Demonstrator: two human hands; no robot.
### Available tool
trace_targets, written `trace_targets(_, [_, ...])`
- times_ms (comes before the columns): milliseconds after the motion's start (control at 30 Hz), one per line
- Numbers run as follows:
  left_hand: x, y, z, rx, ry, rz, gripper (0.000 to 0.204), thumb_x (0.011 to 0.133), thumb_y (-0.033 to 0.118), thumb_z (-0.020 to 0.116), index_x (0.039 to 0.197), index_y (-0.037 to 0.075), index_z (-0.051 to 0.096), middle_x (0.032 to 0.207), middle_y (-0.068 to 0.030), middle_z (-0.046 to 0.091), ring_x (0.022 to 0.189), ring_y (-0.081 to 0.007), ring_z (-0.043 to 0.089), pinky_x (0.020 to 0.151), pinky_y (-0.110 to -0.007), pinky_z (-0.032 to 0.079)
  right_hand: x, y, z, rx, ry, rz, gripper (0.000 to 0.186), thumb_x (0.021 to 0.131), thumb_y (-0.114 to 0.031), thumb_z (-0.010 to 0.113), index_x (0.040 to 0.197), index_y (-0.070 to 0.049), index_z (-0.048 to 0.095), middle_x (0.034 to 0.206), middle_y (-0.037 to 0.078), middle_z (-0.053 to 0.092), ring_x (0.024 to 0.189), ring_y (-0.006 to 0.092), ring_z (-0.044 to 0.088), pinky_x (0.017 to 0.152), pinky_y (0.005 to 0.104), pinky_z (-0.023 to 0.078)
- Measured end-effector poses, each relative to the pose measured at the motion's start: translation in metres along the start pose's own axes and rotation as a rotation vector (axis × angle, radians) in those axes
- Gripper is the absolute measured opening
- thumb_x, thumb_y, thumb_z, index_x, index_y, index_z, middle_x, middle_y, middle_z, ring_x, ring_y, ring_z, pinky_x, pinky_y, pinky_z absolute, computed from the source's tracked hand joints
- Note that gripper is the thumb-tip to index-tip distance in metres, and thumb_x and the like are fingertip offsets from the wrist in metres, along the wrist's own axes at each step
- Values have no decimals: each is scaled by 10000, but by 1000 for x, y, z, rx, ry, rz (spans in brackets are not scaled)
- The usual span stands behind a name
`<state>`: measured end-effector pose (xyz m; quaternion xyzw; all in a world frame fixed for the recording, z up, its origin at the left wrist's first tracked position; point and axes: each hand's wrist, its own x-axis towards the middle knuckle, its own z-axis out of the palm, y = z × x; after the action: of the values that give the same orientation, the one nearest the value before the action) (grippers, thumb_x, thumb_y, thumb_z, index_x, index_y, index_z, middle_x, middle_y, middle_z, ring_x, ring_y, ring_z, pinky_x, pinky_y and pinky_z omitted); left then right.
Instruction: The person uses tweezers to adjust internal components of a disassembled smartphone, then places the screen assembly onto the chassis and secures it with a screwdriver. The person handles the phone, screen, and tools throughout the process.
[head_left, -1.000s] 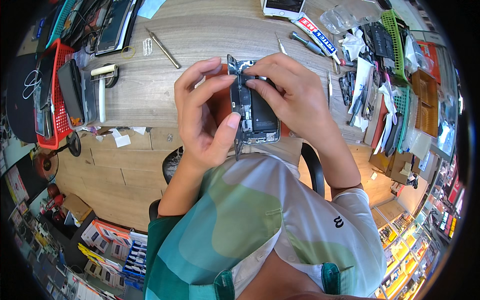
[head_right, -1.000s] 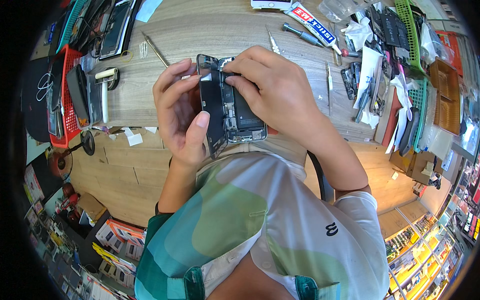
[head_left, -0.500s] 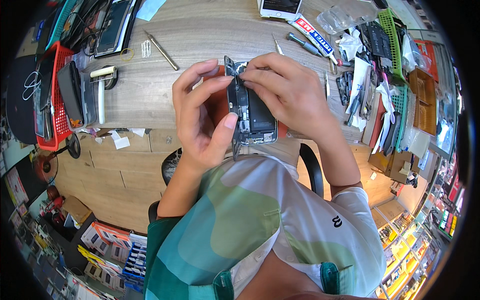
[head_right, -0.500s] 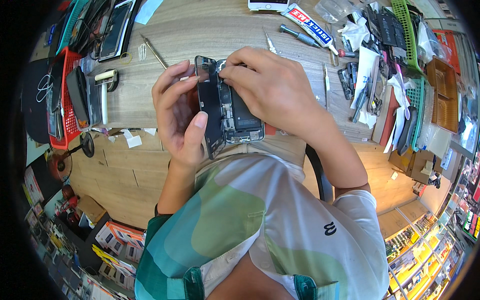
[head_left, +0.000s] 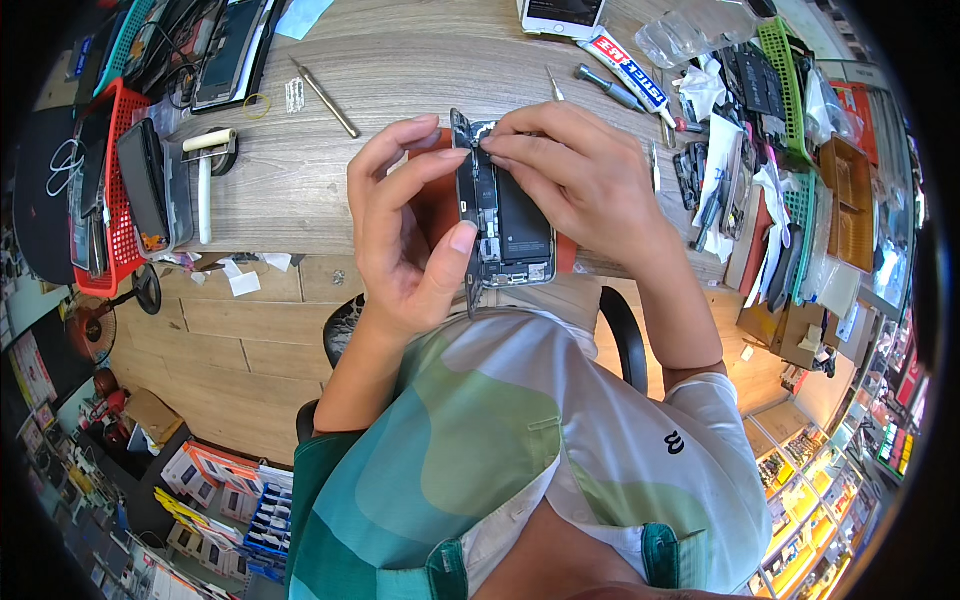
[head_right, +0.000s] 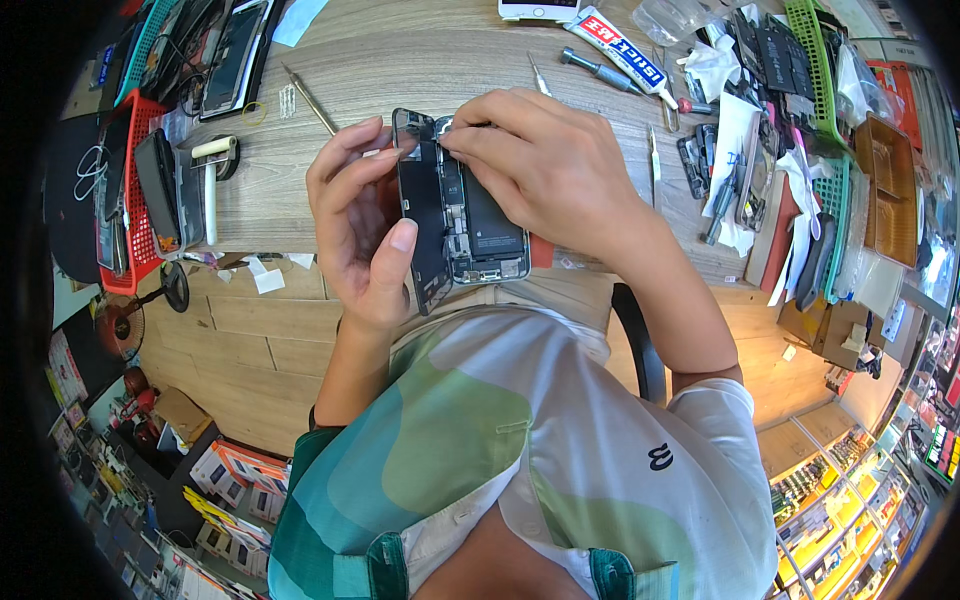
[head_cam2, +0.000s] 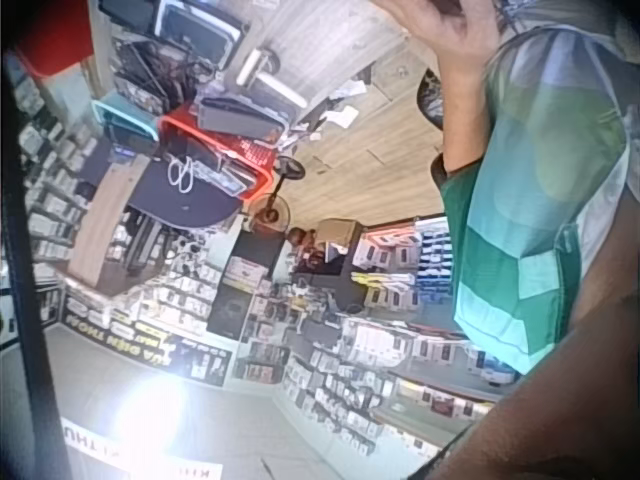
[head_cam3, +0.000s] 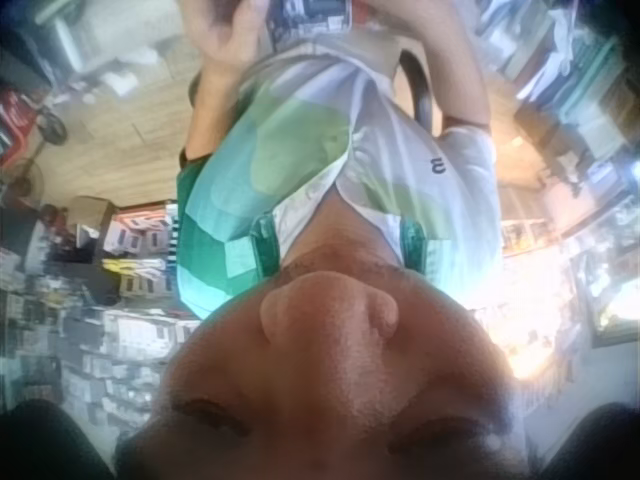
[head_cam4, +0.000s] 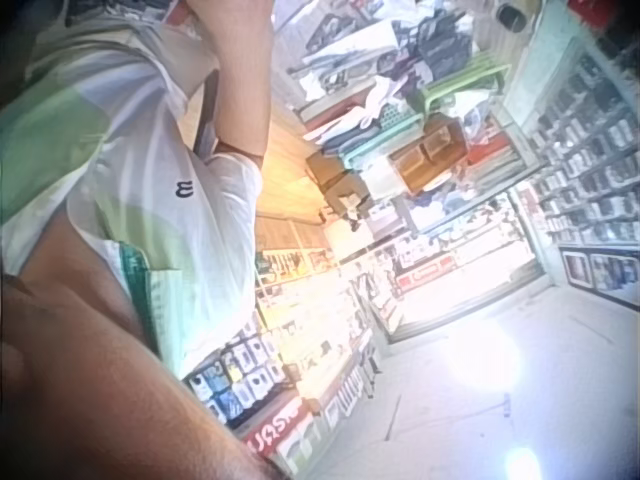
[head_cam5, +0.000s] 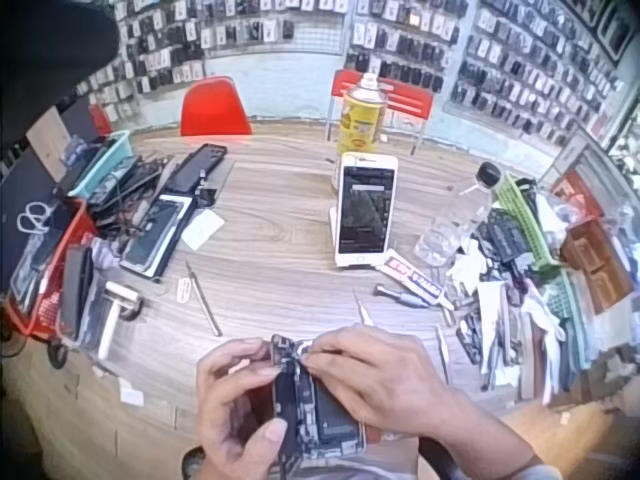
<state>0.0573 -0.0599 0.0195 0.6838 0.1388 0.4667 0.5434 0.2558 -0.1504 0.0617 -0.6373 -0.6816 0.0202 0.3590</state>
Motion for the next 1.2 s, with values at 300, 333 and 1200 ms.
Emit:
trace_targets(300, [0,0,0,2,-5,2,494,956,196,745,1378,-46,660,1519,-249,481,1361,-346,551,1175,-470,441,-2,4,1,34,5,0,161,867,-102,820,1028,-107,811,1044,16,764,918,238,751,744,369,601])
trace_targets(333, [0,-1,0,0,-4,1,494,957,198,745,1378,-46,660,1520,-249,482,1362,-346,551,1176,-469,441,-2,4,1,34,1,-1,159,866,-103,821,1025,-107,812,1039,14,764,917,236,750,742,368,600])
trace_targets(1200, [1,0,0,0,0,4,487,951,185,747,1376,-40,667,1522,-246,476,1376,-346,552,1187,-470,444,3,13,-9,-57,-114,-137,207,842,-107,821,1045,-119,788,1062,4,706,927,227,712,709,365,593])
